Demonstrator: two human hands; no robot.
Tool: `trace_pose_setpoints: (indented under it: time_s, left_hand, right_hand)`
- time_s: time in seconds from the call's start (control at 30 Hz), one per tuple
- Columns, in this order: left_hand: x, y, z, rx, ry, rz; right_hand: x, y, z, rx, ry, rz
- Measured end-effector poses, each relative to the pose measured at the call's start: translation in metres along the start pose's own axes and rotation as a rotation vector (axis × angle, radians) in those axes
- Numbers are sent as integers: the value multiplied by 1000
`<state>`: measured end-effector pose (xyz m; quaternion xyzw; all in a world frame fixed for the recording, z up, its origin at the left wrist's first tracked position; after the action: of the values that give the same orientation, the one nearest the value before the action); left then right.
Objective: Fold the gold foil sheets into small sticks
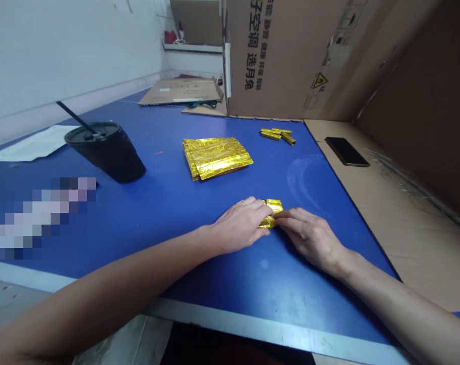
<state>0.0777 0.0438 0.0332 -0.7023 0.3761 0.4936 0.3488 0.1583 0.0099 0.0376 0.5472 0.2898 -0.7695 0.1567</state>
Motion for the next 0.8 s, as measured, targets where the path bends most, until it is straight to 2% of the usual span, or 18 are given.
trace_pose_setpoints:
  time_s: [0.3, 0.5, 0.67, 0.8]
  left_hand:
    - [3, 3, -9, 87, -167, 27]
    - [4, 6, -8, 35, -197, 21]
    - [10, 6, -8, 63, -227, 28]
    - [5, 6, -8, 65, -155, -13]
  right_hand:
    - [-1, -1, -6, 98, -56, -5]
    - [-3, 0, -6, 143, -4, -42]
    - [-1, -2, 2, 88, 115, 39]
    - [0, -2, 3, 45, 95, 34]
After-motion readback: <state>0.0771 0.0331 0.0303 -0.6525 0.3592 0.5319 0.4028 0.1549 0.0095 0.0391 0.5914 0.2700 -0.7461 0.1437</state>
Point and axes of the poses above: each hand's wrist, its own y-axis away from the middle knuckle, its own x-axis out of the palm, z = x × y, the point moved 8 cm from there along -y, towards the middle knuckle, and after that the axes turned 7 degrees about z, right-handed, at the moved point
